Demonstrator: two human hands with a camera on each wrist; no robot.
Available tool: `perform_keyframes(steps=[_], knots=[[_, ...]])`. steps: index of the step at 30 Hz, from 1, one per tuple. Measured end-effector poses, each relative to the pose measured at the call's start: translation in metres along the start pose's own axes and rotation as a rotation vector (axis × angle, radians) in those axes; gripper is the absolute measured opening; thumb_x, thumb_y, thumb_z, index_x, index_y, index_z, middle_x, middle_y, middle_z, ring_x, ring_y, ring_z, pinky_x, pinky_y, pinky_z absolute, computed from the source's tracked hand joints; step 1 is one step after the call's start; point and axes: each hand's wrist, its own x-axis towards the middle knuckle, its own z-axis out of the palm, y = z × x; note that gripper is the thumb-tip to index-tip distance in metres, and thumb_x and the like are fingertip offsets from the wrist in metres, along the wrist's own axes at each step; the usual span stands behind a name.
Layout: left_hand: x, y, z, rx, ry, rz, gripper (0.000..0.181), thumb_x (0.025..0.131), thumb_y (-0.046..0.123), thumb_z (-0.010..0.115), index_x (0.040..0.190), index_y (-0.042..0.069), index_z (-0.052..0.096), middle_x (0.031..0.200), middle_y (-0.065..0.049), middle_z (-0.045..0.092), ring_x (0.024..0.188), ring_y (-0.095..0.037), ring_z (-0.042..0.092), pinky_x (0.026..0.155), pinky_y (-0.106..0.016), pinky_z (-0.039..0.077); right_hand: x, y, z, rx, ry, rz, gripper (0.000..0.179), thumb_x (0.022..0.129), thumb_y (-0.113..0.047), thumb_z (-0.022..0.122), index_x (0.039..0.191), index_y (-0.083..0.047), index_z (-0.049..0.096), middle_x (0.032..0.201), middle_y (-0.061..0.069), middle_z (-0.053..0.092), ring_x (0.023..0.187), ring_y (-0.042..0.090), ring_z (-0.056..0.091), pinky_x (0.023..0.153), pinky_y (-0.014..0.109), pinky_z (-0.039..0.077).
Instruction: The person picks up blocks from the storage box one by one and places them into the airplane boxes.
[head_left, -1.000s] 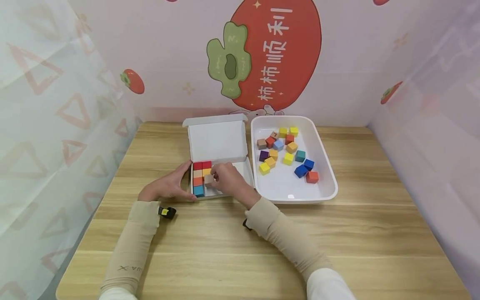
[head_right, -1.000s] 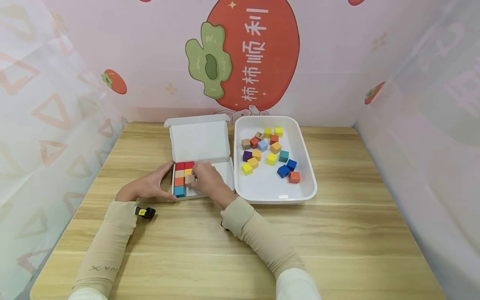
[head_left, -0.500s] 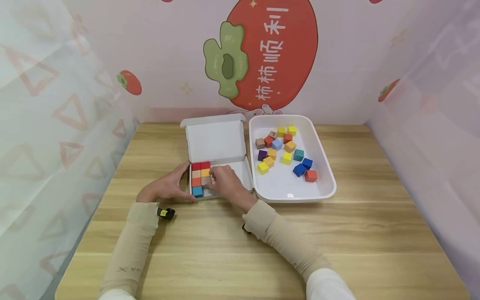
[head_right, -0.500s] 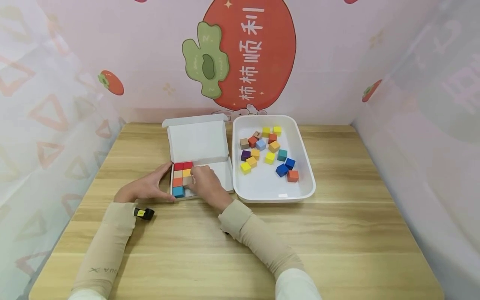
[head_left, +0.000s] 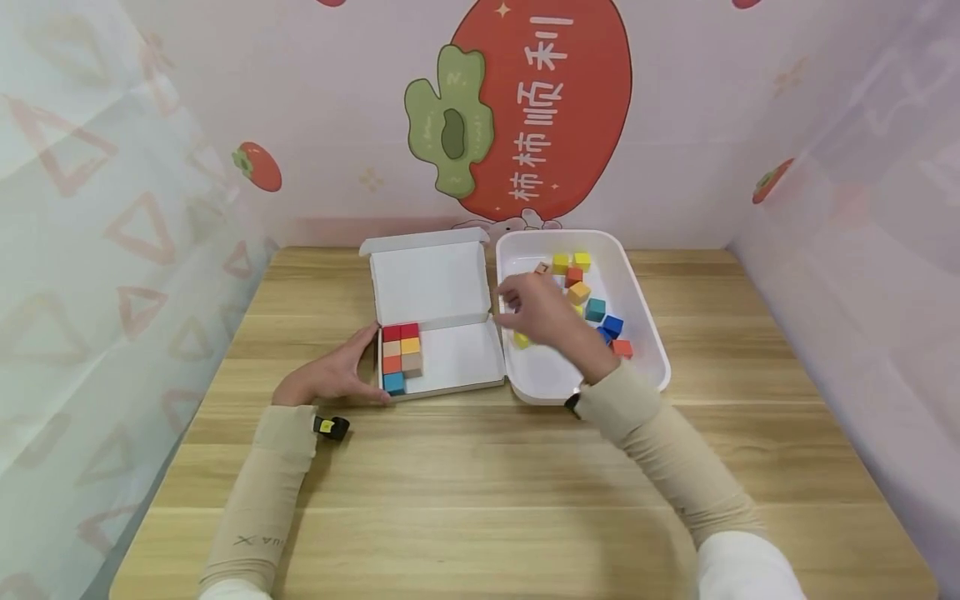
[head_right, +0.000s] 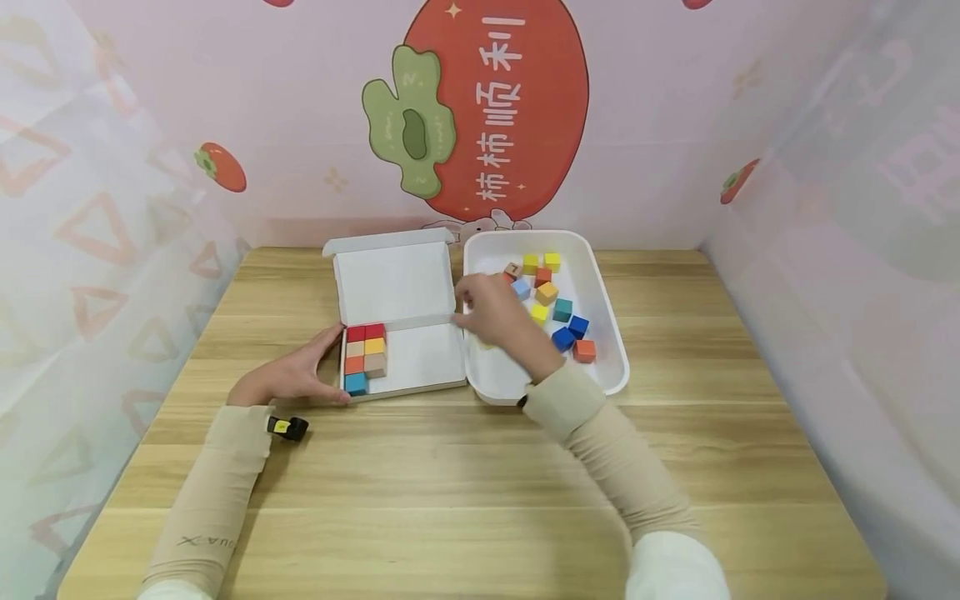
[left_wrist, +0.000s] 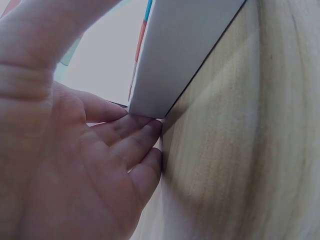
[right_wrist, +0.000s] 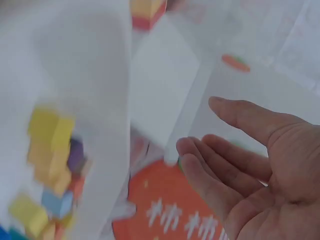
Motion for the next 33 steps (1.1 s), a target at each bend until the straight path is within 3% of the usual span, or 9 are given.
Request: perform_keyframes(steps=[6, 10, 16, 22, 33], knots=[[-0.001, 0.001, -0.003, -0.003, 0.006, 0.011, 0.138, 0.079, 0.044, 0.093, 0.169, 0.006, -0.004, 0.177, -0.019, 0.006, 0.163, -0.042, 0.011, 0.131, -0.065, 0.017, 0.009, 0.039, -0.053, -0.132, 0.022, 0.059, 0.035, 0.091, -0.012, 0.084, 0.122, 0.001, 0.075, 0.119, 0.019, 0.075, 0.108, 0.034, 0.071, 0.100, 0.049, 0.062], [-0.002, 0.000, -0.004, -0.010, 0.010, 0.012, 0.138, 0.079, 0.044, 0.093, 0.169, 0.007, -0.004, 0.177, -0.019, 0.006, 0.162, -0.042, 0.011, 0.131, -0.066, 0.017, 0.018, 0.067, -0.067, -0.204, -0.036, 0.122, 0.029, 0.092, -0.012, 0.083, 0.118, -0.001, 0.077, 0.115, 0.018, 0.074, 0.101, 0.034, 0.067, 0.098, 0.048, 0.063], [-0.003, -0.003, -0.001, -0.065, 0.011, 0.012, 0.139, 0.076, 0.044, 0.096, 0.171, 0.016, -0.002, 0.177, -0.013, 0.010, 0.161, -0.037, 0.014, 0.131, -0.067, 0.017, 0.025, 0.097, -0.058, -0.241, -0.210, 0.265, 0.032, 0.094, -0.018, 0.081, 0.122, -0.004, 0.074, 0.117, 0.015, 0.069, 0.107, 0.034, 0.060, 0.103, 0.053, 0.057], [-0.002, -0.002, 0.000, -0.053, 0.014, 0.041, 0.138, 0.076, 0.045, 0.095, 0.171, 0.015, 0.000, 0.177, -0.014, 0.011, 0.161, -0.038, 0.015, 0.131, -0.067, 0.017, 0.027, 0.112, -0.047, -0.236, -0.253, 0.366, 0.034, 0.090, -0.017, 0.086, 0.119, -0.008, 0.073, 0.116, 0.013, 0.067, 0.108, 0.034, 0.059, 0.109, 0.061, 0.051], [-0.001, -0.003, 0.001, -0.044, 0.012, 0.039, 0.138, 0.077, 0.045, 0.094, 0.171, 0.014, -0.003, 0.178, -0.015, 0.006, 0.163, -0.039, 0.011, 0.131, -0.067, 0.015, 0.029, 0.123, -0.042, -0.276, -0.287, 0.347, 0.024, 0.091, -0.014, 0.085, 0.112, -0.007, 0.076, 0.110, 0.013, 0.070, 0.105, 0.034, 0.060, 0.104, 0.055, 0.054]])
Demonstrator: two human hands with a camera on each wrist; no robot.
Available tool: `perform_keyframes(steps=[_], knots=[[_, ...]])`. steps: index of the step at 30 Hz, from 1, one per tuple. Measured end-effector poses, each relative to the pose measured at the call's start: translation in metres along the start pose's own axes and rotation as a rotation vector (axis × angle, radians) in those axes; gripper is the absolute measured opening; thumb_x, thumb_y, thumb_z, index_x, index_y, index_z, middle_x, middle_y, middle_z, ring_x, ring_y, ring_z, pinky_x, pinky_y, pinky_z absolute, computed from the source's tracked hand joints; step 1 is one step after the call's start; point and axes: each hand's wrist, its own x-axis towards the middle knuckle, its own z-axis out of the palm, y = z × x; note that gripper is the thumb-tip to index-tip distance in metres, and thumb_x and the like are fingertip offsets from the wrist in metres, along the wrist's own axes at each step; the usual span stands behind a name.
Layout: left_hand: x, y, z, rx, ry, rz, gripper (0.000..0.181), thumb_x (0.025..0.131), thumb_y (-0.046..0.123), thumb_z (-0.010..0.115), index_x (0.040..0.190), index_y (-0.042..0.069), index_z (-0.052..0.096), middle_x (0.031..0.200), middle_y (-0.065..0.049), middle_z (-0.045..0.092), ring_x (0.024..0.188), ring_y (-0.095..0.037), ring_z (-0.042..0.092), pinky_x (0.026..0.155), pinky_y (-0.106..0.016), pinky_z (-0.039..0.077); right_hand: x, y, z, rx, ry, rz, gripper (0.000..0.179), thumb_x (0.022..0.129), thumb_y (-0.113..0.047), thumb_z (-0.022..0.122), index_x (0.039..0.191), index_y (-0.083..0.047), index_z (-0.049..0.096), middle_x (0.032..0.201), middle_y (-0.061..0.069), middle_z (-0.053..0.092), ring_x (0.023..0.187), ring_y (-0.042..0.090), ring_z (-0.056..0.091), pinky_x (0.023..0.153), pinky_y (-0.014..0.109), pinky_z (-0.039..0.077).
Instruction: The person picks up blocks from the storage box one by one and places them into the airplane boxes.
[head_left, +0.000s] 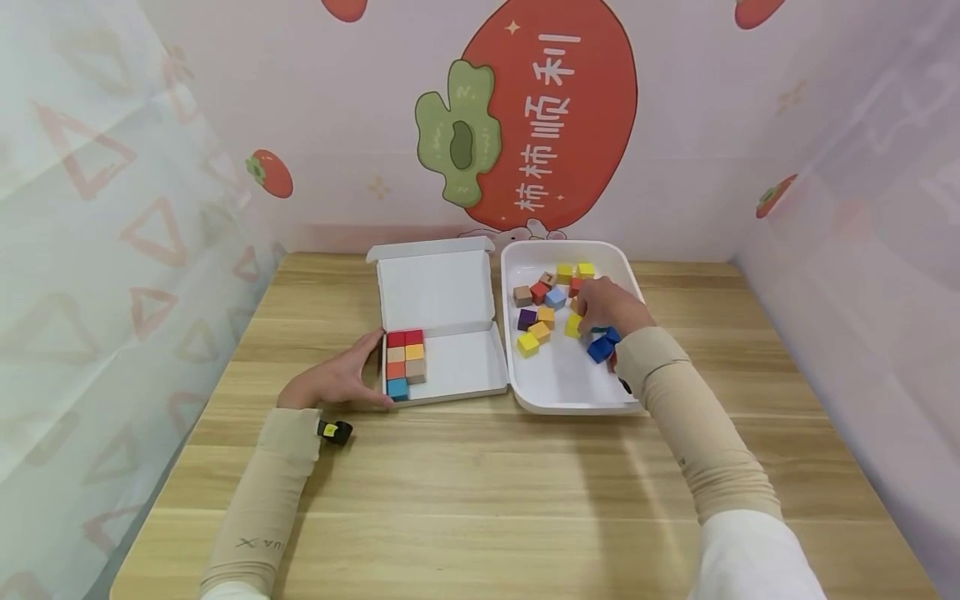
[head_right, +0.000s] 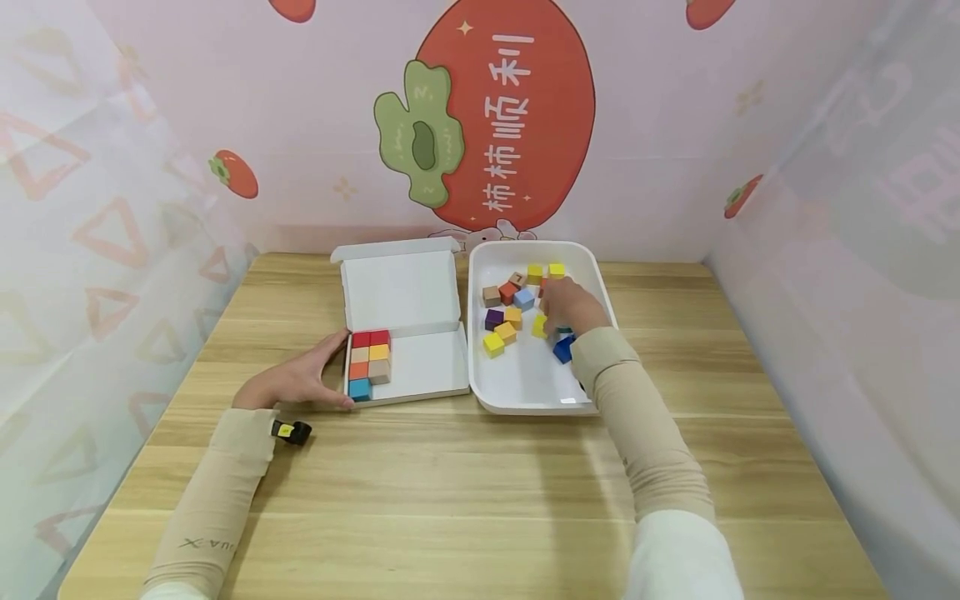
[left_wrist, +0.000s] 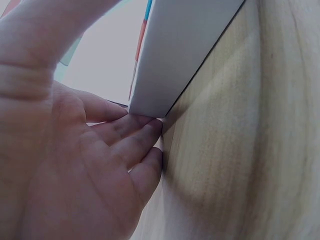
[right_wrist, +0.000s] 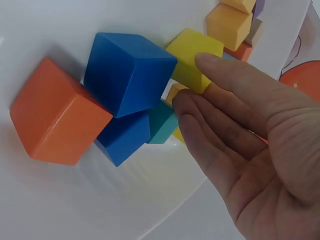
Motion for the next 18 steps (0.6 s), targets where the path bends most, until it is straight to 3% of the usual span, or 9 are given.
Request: perform_keyframes(steps=[5, 10, 18], knots=[[-0.001, 0.001, -0.001, 0.005, 0.000, -0.007, 0.139, 0.077, 0.046, 0.094, 0.170, 0.012, -0.003, 0.178, -0.017, 0.006, 0.163, -0.040, 0.011, 0.131, -0.067, 0.016, -0.009, 0.000, -0.006, 0.009, 0.057, -0.049, 0.025, 0.091, -0.016, 0.084, 0.114, -0.008, 0.076, 0.111, 0.013, 0.071, 0.103, 0.033, 0.062, 0.103, 0.052, 0.058], [0.000, 0.002, -0.001, 0.025, -0.007, -0.028, 0.141, 0.078, 0.048, 0.093, 0.170, 0.009, -0.006, 0.178, -0.018, 0.001, 0.164, -0.041, 0.007, 0.131, -0.066, 0.015, -0.021, -0.003, -0.015, 0.023, 0.121, -0.153, 0.028, 0.091, -0.015, 0.084, 0.116, -0.005, 0.079, 0.112, 0.014, 0.075, 0.098, 0.030, 0.068, 0.097, 0.045, 0.063], [0.000, 0.001, -0.001, 0.023, -0.011, -0.037, 0.141, 0.078, 0.049, 0.093, 0.170, 0.008, -0.006, 0.178, -0.018, 0.001, 0.164, -0.041, 0.007, 0.131, -0.066, 0.014, -0.055, -0.016, -0.018, 0.049, 0.167, -0.289, 0.028, 0.089, -0.015, 0.086, 0.115, -0.007, 0.081, 0.107, 0.010, 0.078, 0.091, 0.023, 0.071, 0.091, 0.039, 0.066]])
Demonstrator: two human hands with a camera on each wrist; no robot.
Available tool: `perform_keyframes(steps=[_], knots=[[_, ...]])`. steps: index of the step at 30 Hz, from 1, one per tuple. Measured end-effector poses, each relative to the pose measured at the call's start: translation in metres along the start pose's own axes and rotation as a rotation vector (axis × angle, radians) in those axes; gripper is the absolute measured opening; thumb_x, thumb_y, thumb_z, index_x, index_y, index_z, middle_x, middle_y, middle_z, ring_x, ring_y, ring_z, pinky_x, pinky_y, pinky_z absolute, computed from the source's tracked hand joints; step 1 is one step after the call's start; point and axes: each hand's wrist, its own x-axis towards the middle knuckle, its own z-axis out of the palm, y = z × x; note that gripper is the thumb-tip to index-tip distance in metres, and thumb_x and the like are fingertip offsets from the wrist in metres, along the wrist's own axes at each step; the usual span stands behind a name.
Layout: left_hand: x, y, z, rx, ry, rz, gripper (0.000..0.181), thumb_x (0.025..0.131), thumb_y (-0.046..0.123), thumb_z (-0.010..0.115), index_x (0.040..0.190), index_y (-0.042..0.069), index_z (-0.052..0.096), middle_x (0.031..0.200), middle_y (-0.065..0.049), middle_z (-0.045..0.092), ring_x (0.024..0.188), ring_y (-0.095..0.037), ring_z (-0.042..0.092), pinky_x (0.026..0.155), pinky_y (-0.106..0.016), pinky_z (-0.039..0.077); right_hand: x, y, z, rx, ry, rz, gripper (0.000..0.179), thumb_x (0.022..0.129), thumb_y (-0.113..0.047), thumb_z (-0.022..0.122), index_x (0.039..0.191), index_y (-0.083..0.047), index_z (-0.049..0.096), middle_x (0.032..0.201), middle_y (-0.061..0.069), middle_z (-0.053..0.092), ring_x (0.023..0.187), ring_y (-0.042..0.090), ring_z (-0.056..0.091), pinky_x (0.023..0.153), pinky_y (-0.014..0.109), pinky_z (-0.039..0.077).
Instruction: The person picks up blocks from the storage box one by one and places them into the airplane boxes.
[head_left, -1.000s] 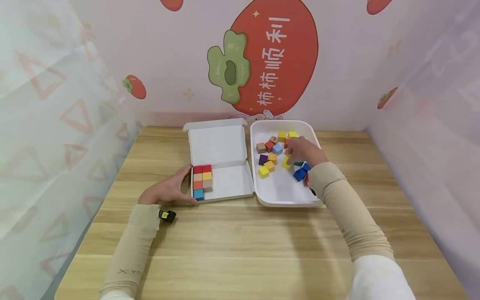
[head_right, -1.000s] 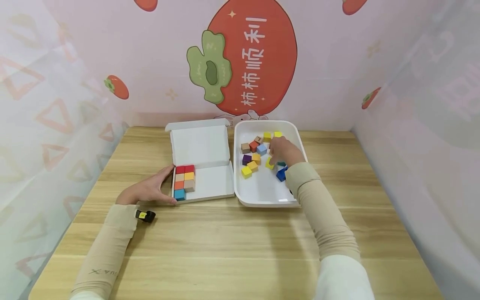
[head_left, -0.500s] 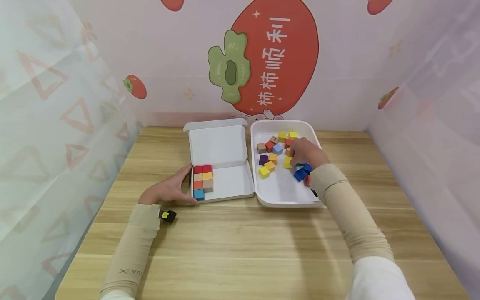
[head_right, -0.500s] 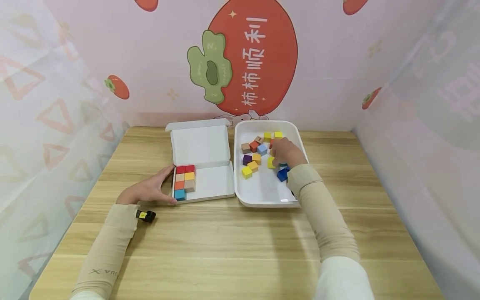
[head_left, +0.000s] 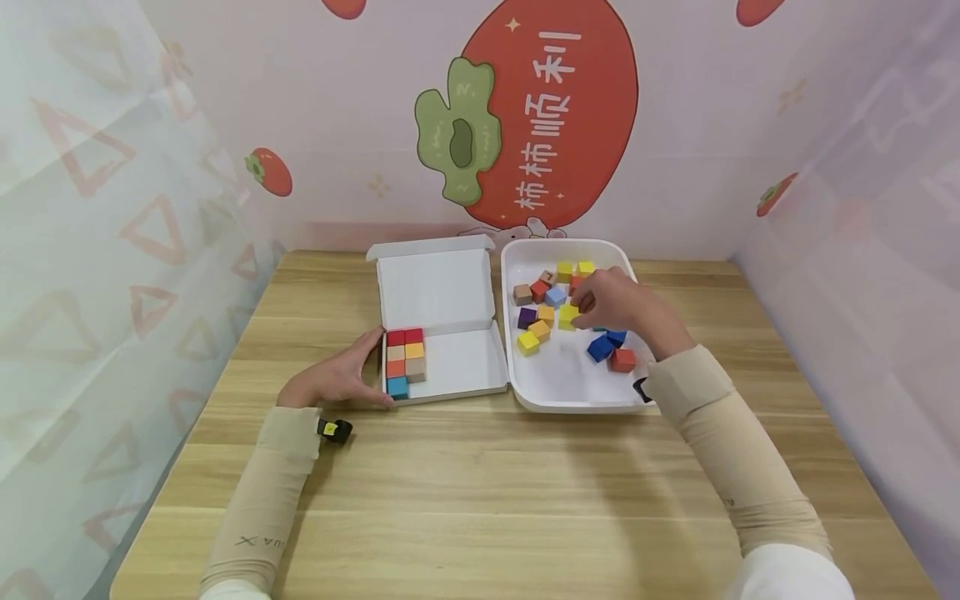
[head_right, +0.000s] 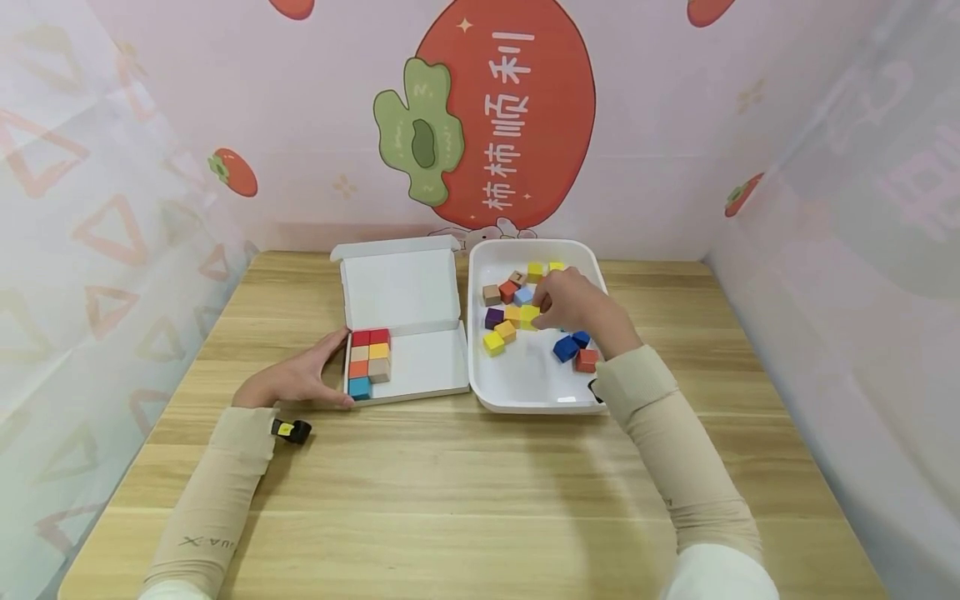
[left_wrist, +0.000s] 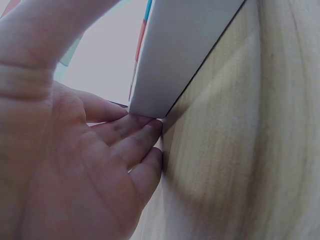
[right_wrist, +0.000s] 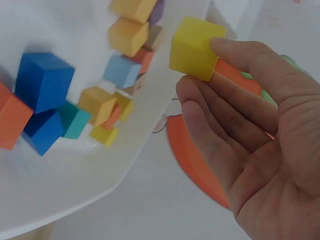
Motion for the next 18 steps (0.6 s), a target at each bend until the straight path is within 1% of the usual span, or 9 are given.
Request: perform_keyframes(steps=[5, 9, 12, 18], knots=[[0.001, -0.001, 0.000, -0.004, 0.002, 0.007, 0.142, 0.077, 0.048, 0.094, 0.170, 0.009, -0.006, 0.178, -0.018, 0.002, 0.164, -0.040, 0.008, 0.131, -0.065, 0.015, -0.015, -0.017, 0.002, 0.030, 0.012, -0.063, 0.029, 0.087, -0.014, 0.088, 0.115, -0.009, 0.081, 0.105, 0.007, 0.078, 0.088, 0.021, 0.071, 0.089, 0.037, 0.066], [0.001, -0.002, 0.000, -0.002, 0.004, 0.012, 0.142, 0.076, 0.048, 0.095, 0.170, 0.009, -0.005, 0.178, -0.018, 0.004, 0.163, -0.040, 0.010, 0.131, -0.066, 0.016, -0.022, -0.031, 0.008, 0.046, 0.015, -0.116, 0.031, 0.087, -0.014, 0.088, 0.117, -0.007, 0.080, 0.106, 0.007, 0.079, 0.089, 0.019, 0.071, 0.089, 0.037, 0.066], [0.001, -0.001, -0.001, -0.005, 0.006, 0.015, 0.141, 0.077, 0.047, 0.094, 0.170, 0.009, -0.004, 0.177, -0.018, 0.005, 0.163, -0.041, 0.011, 0.131, -0.067, 0.016, -0.023, -0.041, 0.017, 0.066, 0.006, -0.150, 0.030, 0.087, -0.014, 0.088, 0.115, -0.007, 0.080, 0.105, 0.007, 0.079, 0.090, 0.018, 0.071, 0.088, 0.037, 0.066], [0.002, -0.001, 0.000, -0.007, 0.005, 0.009, 0.139, 0.078, 0.046, 0.094, 0.170, 0.009, -0.004, 0.177, -0.018, 0.006, 0.163, -0.041, 0.010, 0.131, -0.066, 0.016, -0.019, -0.068, 0.034, 0.066, 0.001, -0.234, 0.026, 0.088, -0.018, 0.087, 0.112, -0.009, 0.080, 0.102, 0.004, 0.079, 0.089, 0.016, 0.071, 0.087, 0.034, 0.065]])
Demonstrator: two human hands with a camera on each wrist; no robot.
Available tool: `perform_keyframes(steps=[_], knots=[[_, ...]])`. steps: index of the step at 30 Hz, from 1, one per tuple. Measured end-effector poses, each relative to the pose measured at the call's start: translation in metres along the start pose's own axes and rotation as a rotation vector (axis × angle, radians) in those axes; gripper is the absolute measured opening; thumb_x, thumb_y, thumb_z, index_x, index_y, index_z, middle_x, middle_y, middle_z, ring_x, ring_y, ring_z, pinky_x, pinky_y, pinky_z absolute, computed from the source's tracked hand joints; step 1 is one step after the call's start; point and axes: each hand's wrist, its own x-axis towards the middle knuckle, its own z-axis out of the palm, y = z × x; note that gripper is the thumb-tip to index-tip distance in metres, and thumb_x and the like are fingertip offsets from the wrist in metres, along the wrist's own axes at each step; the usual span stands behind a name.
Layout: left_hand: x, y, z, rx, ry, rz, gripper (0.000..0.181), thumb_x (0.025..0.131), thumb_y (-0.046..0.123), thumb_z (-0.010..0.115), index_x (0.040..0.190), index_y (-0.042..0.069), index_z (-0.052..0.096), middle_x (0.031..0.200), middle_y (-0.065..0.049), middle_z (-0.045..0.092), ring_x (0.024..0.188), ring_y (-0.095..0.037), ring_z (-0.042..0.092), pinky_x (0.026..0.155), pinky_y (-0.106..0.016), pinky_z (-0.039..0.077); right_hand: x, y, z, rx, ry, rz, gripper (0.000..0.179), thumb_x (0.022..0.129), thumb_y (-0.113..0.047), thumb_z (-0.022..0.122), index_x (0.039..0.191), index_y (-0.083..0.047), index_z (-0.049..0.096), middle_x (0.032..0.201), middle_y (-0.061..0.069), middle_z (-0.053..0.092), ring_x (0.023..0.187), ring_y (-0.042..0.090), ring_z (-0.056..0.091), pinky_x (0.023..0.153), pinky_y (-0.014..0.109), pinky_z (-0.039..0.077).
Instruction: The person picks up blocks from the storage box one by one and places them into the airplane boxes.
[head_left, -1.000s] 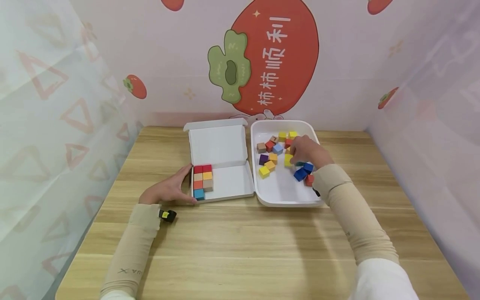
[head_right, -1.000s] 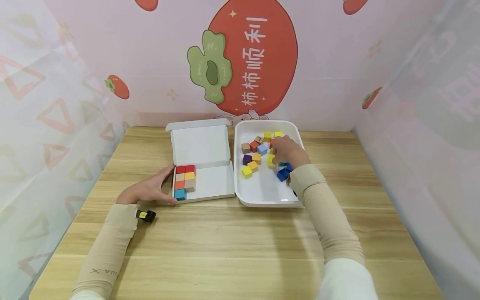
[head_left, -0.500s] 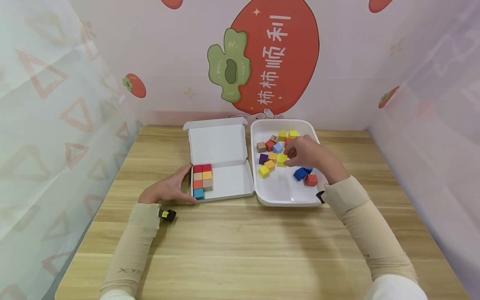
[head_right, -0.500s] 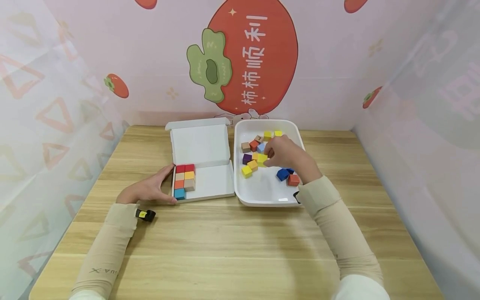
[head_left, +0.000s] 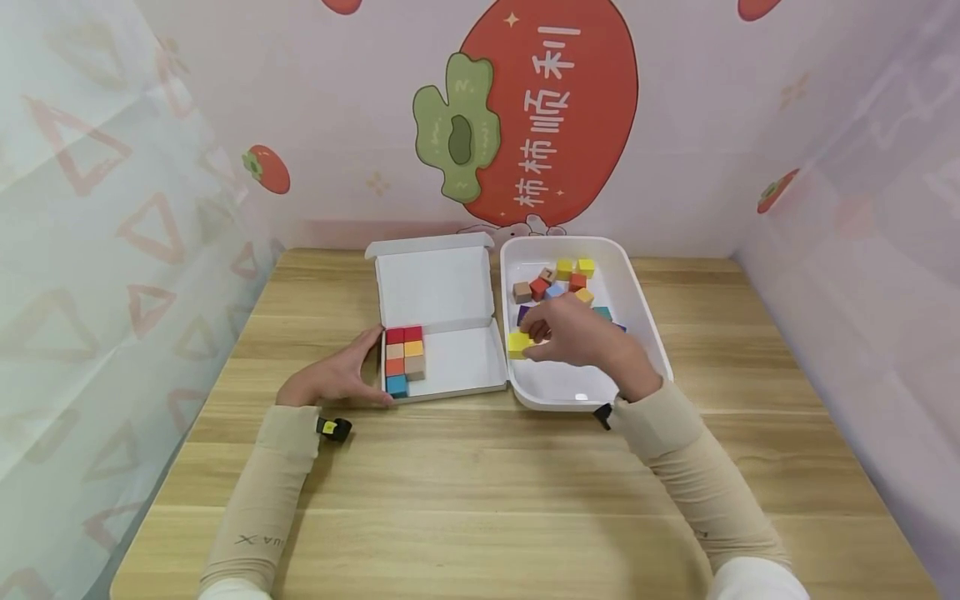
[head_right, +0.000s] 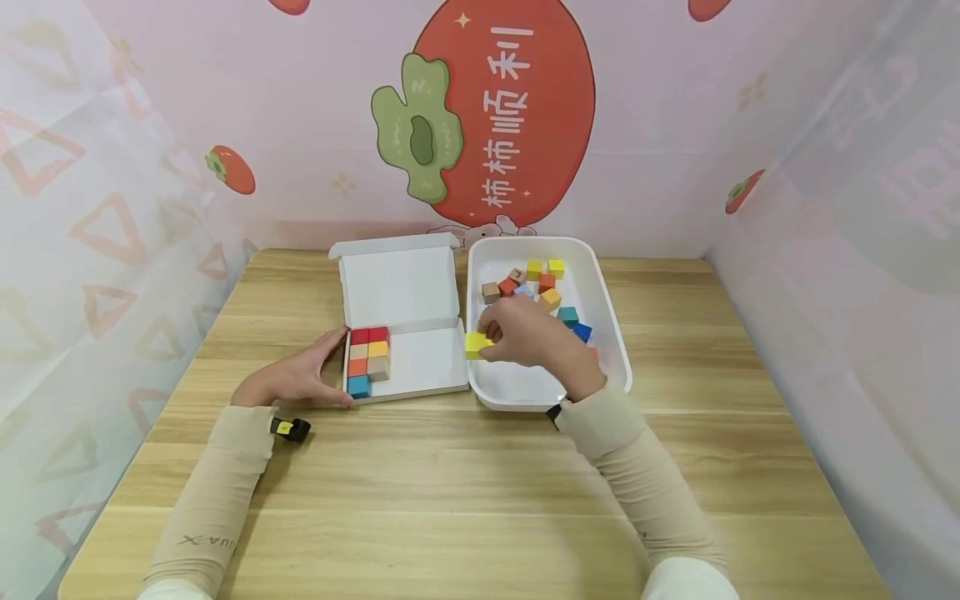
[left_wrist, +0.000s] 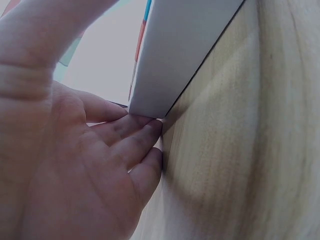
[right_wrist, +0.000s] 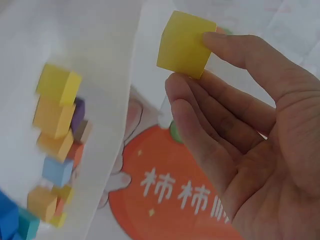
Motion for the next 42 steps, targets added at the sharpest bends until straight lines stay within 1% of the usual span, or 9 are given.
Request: perform_keyframes(steps=[5, 9, 13, 17, 20, 24, 30, 36, 42], knots=[[0.000, 0.001, 0.001, 0.010, -0.005, -0.012, 0.140, 0.078, 0.049, 0.093, 0.170, 0.010, -0.005, 0.178, -0.017, 0.002, 0.164, -0.041, 0.008, 0.131, -0.066, 0.016, 0.017, -0.020, 0.019, 0.022, -0.037, -0.040, 0.026, 0.090, -0.018, 0.086, 0.114, -0.009, 0.081, 0.103, 0.004, 0.079, 0.089, 0.015, 0.070, 0.087, 0.030, 0.065], [0.000, 0.002, 0.002, 0.015, -0.006, -0.016, 0.141, 0.078, 0.051, 0.093, 0.170, 0.010, -0.006, 0.178, -0.017, 0.001, 0.164, -0.041, 0.008, 0.130, -0.067, 0.017, 0.033, -0.036, 0.035, 0.011, -0.075, -0.075, 0.026, 0.092, -0.020, 0.085, 0.115, -0.009, 0.080, 0.104, 0.004, 0.079, 0.089, 0.014, 0.069, 0.086, 0.028, 0.064], [-0.001, 0.002, 0.002, 0.017, 0.002, -0.010, 0.140, 0.078, 0.049, 0.093, 0.170, 0.009, -0.005, 0.178, -0.019, 0.004, 0.163, -0.042, 0.010, 0.130, -0.067, 0.017, 0.049, -0.050, 0.052, 0.012, -0.096, -0.099, 0.027, 0.091, -0.022, 0.085, 0.116, -0.010, 0.081, 0.107, 0.005, 0.080, 0.090, 0.014, 0.068, 0.088, 0.027, 0.063], [-0.001, 0.001, 0.003, -0.005, 0.005, -0.003, 0.138, 0.078, 0.046, 0.093, 0.170, 0.009, -0.003, 0.177, -0.018, 0.006, 0.162, -0.041, 0.012, 0.131, -0.067, 0.016, 0.063, -0.059, 0.068, 0.016, -0.105, -0.143, 0.026, 0.092, -0.023, 0.085, 0.115, -0.011, 0.081, 0.107, 0.003, 0.080, 0.090, 0.014, 0.068, 0.087, 0.023, 0.061], [0.000, 0.001, 0.004, -0.024, 0.002, 0.004, 0.136, 0.079, 0.045, 0.094, 0.170, 0.009, -0.001, 0.177, -0.018, 0.008, 0.160, -0.040, 0.014, 0.131, -0.067, 0.016, 0.072, -0.062, 0.080, 0.015, -0.109, -0.179, 0.025, 0.092, -0.022, 0.084, 0.114, -0.010, 0.081, 0.106, 0.003, 0.080, 0.090, 0.014, 0.068, 0.086, 0.021, 0.060], [0.000, 0.001, 0.004, -0.040, 0.001, 0.012, 0.135, 0.079, 0.043, 0.094, 0.170, 0.011, 0.000, 0.176, -0.017, 0.011, 0.159, -0.039, 0.017, 0.130, -0.068, 0.016, 0.082, -0.061, 0.093, 0.016, -0.115, -0.194, 0.024, 0.091, -0.020, 0.085, 0.113, -0.010, 0.081, 0.106, 0.003, 0.080, 0.088, 0.013, 0.066, 0.085, 0.019, 0.059], [0.001, 0.000, 0.003, -0.040, 0.002, 0.016, 0.134, 0.078, 0.043, 0.094, 0.170, 0.014, 0.001, 0.175, -0.016, 0.013, 0.158, -0.038, 0.019, 0.130, -0.069, 0.017, 0.092, -0.058, 0.108, 0.061, -0.122, -0.177, 0.024, 0.089, -0.020, 0.087, 0.109, -0.008, 0.081, 0.103, 0.003, 0.079, 0.087, 0.012, 0.066, 0.084, 0.019, 0.059], [0.002, -0.001, 0.003, -0.026, 0.001, 0.031, 0.134, 0.079, 0.043, 0.094, 0.170, 0.013, 0.001, 0.175, -0.017, 0.014, 0.158, -0.039, 0.020, 0.129, -0.069, 0.019, 0.096, -0.056, 0.119, 0.090, -0.120, -0.166, 0.025, 0.088, -0.017, 0.089, 0.109, -0.007, 0.081, 0.103, 0.005, 0.079, 0.086, 0.012, 0.066, 0.082, 0.019, 0.059], [0.002, -0.002, 0.002, -0.032, 0.003, 0.037, 0.133, 0.079, 0.043, 0.094, 0.170, 0.015, 0.002, 0.174, -0.015, 0.016, 0.155, -0.038, 0.022, 0.129, -0.069, 0.019, 0.099, -0.056, 0.124, 0.114, -0.092, -0.145, 0.022, 0.085, -0.018, 0.091, 0.100, -0.008, 0.079, 0.096, 0.002, 0.077, 0.083, 0.013, 0.065, 0.078, 0.017, 0.057]])
